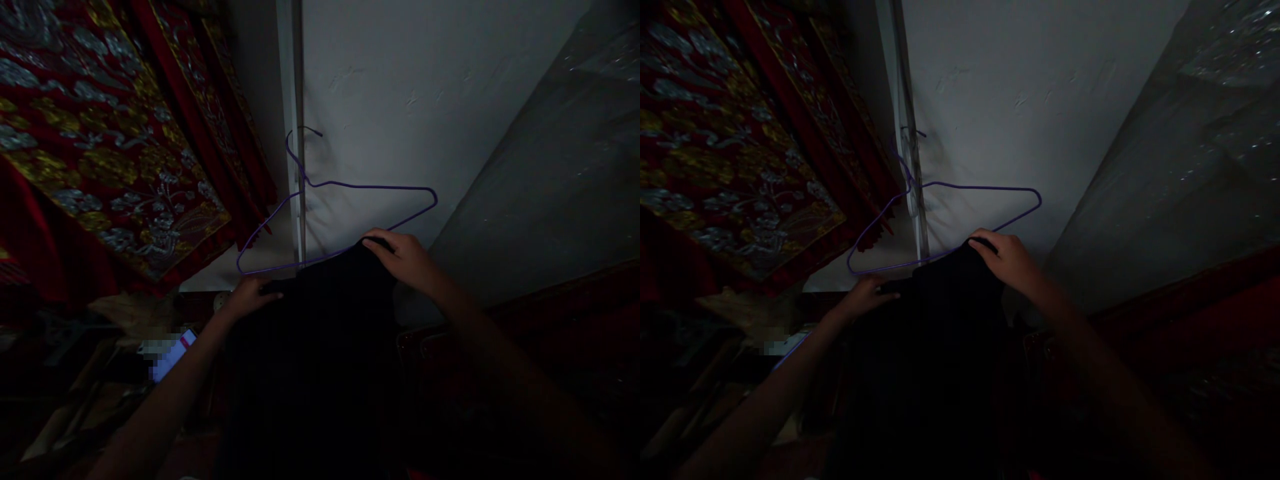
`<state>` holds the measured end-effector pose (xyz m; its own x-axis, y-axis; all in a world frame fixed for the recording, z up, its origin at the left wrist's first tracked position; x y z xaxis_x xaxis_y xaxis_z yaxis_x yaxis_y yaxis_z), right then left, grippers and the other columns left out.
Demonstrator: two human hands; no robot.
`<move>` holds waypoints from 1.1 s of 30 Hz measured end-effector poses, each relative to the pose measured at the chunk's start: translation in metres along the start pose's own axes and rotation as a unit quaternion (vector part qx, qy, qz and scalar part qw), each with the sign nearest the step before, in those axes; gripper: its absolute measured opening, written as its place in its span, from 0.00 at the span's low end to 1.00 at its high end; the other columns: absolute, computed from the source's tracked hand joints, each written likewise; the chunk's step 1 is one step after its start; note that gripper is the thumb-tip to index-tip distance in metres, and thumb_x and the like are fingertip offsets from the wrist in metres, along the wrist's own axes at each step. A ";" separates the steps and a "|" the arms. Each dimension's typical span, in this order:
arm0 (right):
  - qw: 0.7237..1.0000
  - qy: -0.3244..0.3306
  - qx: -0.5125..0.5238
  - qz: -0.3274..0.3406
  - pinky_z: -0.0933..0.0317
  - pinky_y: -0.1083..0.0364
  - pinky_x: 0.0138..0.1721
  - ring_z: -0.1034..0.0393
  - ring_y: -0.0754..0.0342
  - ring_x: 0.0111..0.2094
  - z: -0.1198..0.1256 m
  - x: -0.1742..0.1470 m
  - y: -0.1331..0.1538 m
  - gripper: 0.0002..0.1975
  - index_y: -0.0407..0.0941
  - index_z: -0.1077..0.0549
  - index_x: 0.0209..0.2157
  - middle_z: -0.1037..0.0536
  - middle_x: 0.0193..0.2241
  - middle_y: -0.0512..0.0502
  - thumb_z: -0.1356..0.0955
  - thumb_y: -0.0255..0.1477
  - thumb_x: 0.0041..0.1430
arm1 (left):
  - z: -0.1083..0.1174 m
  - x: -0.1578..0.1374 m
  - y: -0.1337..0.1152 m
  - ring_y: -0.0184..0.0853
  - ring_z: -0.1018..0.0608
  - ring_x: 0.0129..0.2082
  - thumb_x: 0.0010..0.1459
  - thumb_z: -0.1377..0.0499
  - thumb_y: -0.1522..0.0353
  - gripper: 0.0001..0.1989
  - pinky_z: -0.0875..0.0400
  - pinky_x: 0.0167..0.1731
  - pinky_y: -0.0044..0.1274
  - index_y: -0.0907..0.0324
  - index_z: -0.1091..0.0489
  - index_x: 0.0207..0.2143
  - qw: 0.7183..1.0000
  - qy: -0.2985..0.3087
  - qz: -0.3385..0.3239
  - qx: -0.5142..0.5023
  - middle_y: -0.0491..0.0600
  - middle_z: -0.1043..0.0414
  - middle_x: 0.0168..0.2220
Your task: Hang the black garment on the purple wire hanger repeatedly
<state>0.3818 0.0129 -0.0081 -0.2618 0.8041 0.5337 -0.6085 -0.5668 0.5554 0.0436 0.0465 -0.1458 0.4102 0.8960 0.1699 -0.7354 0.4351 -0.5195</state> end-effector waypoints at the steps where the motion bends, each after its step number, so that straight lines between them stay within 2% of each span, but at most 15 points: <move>1: 1.000 -0.002 -0.009 0.001 0.32 0.49 0.38 0.22 0.45 0.37 -0.003 0.001 0.000 0.13 0.47 0.20 0.41 0.16 0.38 0.43 0.34 0.38 0.66 | 0.008 -0.005 0.005 0.43 0.22 0.39 0.58 0.36 0.62 0.09 0.30 0.48 0.32 0.59 0.22 0.34 0.999 -0.004 -0.010 0.033 0.52 0.20 0.36; 4: 1.000 -0.004 -0.022 0.001 0.32 0.51 0.36 0.22 0.46 0.36 -0.014 0.004 0.000 0.14 0.46 0.20 0.39 0.16 0.36 0.44 0.35 0.39 0.66 | 0.030 -0.022 0.013 0.49 0.25 0.52 0.56 0.37 0.68 0.08 0.35 0.56 0.40 0.59 0.22 0.38 0.993 -0.032 -0.041 0.108 0.57 0.22 0.50; 7: 1.000 -0.012 -0.021 -0.001 0.34 0.52 0.34 0.22 0.46 0.34 -0.022 0.006 0.001 0.15 0.45 0.20 0.38 0.16 0.33 0.44 0.35 0.39 0.65 | 0.056 -0.038 0.011 0.54 0.34 0.61 0.55 0.39 0.70 0.11 0.39 0.60 0.46 0.58 0.23 0.41 0.980 -0.106 -0.051 0.163 0.56 0.28 0.59; 13: 1.000 -0.010 -0.011 -0.012 0.35 0.53 0.33 0.23 0.48 0.31 -0.028 0.006 0.002 0.16 0.45 0.19 0.37 0.17 0.31 0.45 0.34 0.40 0.65 | 0.105 -0.063 -0.018 0.51 0.37 0.63 0.64 0.47 0.67 0.07 0.39 0.61 0.47 0.58 0.30 0.40 0.963 -0.211 -0.082 0.149 0.59 0.34 0.62; 16: 1.000 0.003 0.011 -0.016 0.35 0.53 0.33 0.24 0.49 0.31 -0.031 0.005 0.005 0.15 0.44 0.20 0.36 0.17 0.31 0.45 0.34 0.40 0.64 | 0.119 -0.070 -0.039 0.52 0.40 0.65 0.63 0.48 0.68 0.07 0.42 0.62 0.48 0.58 0.32 0.41 0.946 -0.276 -0.093 0.145 0.59 0.38 0.64; 19: 0.998 0.016 0.054 -0.015 0.35 0.53 0.34 0.24 0.49 0.32 -0.037 0.002 0.012 0.15 0.45 0.21 0.34 0.17 0.31 0.45 0.33 0.40 0.63 | 0.127 -0.065 -0.062 0.51 0.42 0.67 0.61 0.49 0.72 0.10 0.43 0.63 0.47 0.57 0.32 0.43 0.937 -0.308 -0.103 0.126 0.58 0.41 0.66; 23: 0.993 0.020 0.108 -0.033 0.37 0.55 0.31 0.26 0.51 0.30 -0.050 -0.003 0.019 0.16 0.44 0.23 0.33 0.20 0.28 0.47 0.34 0.41 0.64 | 0.135 -0.040 -0.096 0.48 0.38 0.65 0.58 0.50 0.77 0.16 0.41 0.62 0.45 0.56 0.31 0.45 0.938 -0.293 -0.148 0.111 0.55 0.38 0.65; 26: 0.991 0.014 0.127 -0.040 0.38 0.55 0.30 0.27 0.51 0.29 -0.055 -0.005 0.021 0.16 0.44 0.23 0.32 0.21 0.27 0.48 0.34 0.41 0.64 | 0.144 -0.017 -0.111 0.47 0.32 0.59 0.59 0.49 0.77 0.16 0.37 0.59 0.43 0.56 0.32 0.47 0.928 -0.315 -0.158 0.117 0.55 0.31 0.57; 29: 0.991 0.010 0.130 -0.024 0.34 0.53 0.36 0.25 0.50 0.34 -0.051 -0.006 0.026 0.13 0.45 0.23 0.35 0.19 0.31 0.47 0.33 0.39 0.64 | 0.151 0.002 -0.110 0.44 0.28 0.52 0.58 0.47 0.77 0.18 0.33 0.56 0.39 0.58 0.33 0.50 0.919 -0.352 -0.146 0.104 0.54 0.29 0.48; 31: 0.993 0.019 0.120 -0.001 0.33 0.52 0.40 0.24 0.50 0.38 -0.044 -0.009 0.031 0.11 0.45 0.22 0.41 0.19 0.36 0.46 0.31 0.36 0.61 | 0.152 0.010 -0.104 0.42 0.27 0.49 0.58 0.48 0.77 0.18 0.31 0.54 0.37 0.58 0.32 0.50 0.923 -0.345 -0.142 0.095 0.53 0.30 0.46; 33: 0.994 0.035 0.106 0.018 0.34 0.53 0.40 0.25 0.51 0.36 -0.036 -0.015 0.036 0.17 0.47 0.24 0.50 0.19 0.34 0.48 0.29 0.32 0.58 | 0.152 0.015 -0.097 0.42 0.26 0.48 0.60 0.48 0.75 0.15 0.30 0.53 0.37 0.58 0.30 0.48 0.931 -0.321 -0.142 0.098 0.53 0.30 0.45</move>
<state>0.3371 -0.0129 -0.0186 -0.3365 0.7888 0.5143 -0.4287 -0.6146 0.6621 0.0395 0.0306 0.0344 0.2425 0.5830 0.7754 -0.7561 0.6144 -0.2254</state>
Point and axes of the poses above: each hand's wrist, its own x-axis towards the middle knuckle, its own z-axis out of the back of the hand, y = z × x, the point moved 5 cm from there along x, towards the middle knuckle
